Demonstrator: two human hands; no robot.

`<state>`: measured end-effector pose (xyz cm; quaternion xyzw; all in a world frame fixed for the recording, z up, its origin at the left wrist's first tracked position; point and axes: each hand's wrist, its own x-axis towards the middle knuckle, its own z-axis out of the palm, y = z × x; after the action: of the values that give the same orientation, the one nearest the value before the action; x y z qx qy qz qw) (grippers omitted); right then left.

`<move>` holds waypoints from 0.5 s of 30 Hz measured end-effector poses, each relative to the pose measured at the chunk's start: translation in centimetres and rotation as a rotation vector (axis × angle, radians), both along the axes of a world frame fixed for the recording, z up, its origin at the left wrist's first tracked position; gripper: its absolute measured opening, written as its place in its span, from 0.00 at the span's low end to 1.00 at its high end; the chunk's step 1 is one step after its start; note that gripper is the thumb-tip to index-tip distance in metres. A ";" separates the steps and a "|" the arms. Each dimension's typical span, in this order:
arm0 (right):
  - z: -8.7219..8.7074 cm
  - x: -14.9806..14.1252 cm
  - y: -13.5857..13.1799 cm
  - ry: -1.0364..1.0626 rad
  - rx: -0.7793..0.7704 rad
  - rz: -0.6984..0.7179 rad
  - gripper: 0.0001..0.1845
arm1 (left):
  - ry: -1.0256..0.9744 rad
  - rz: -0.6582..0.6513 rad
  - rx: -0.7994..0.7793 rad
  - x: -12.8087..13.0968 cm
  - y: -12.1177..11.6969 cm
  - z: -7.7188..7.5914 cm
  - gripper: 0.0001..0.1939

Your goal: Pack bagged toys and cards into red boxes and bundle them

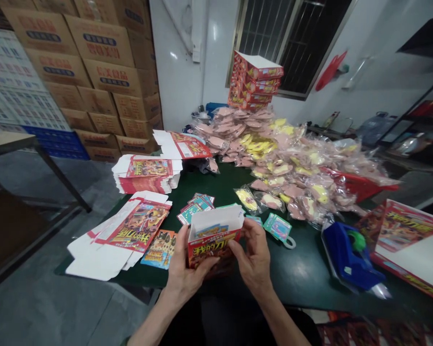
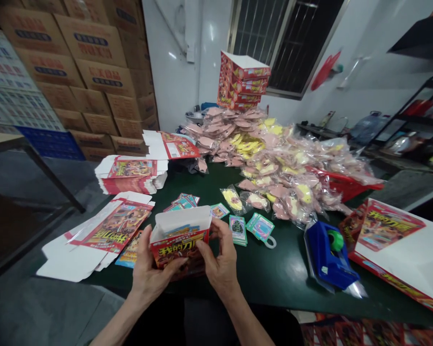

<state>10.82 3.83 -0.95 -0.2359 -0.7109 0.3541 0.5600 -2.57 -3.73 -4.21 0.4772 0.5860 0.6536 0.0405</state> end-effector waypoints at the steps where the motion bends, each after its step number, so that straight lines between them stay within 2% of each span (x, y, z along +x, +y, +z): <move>1: 0.1 0.1 0.0 -0.032 0.037 0.010 0.26 | 0.043 0.011 0.034 -0.2 -0.2 0.0 0.39; 3: 0.4 0.6 0.0 -0.115 0.123 0.017 0.28 | 0.130 0.015 0.112 -0.6 -0.6 0.5 0.32; 5: 1.0 1.1 0.0 -0.181 0.218 0.007 0.27 | 0.191 -0.008 0.184 -1.0 -0.9 1.8 0.24; 8: 1.9 1.4 0.1 -0.178 0.300 0.000 0.21 | 0.103 -0.091 0.211 -1.4 -1.1 4.0 0.11; 11: 2.7 1.1 0.0 -0.137 0.256 0.007 0.15 | -0.109 -0.168 0.144 -1.4 -1.0 5.2 0.11; 13: 3.1 1.0 -0.2 -0.081 0.166 0.009 0.13 | -0.269 -0.202 0.140 -1.2 -1.0 5.5 0.06; 15: 3.5 1.1 -0.4 -0.003 0.032 0.033 0.14 | -0.456 -0.261 0.147 -1.0 -1.1 5.7 0.09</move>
<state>11.88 3.39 2.53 -0.2157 -0.7209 0.3516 0.5568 -3.53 -4.84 1.47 0.3910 0.4462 0.7742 0.2205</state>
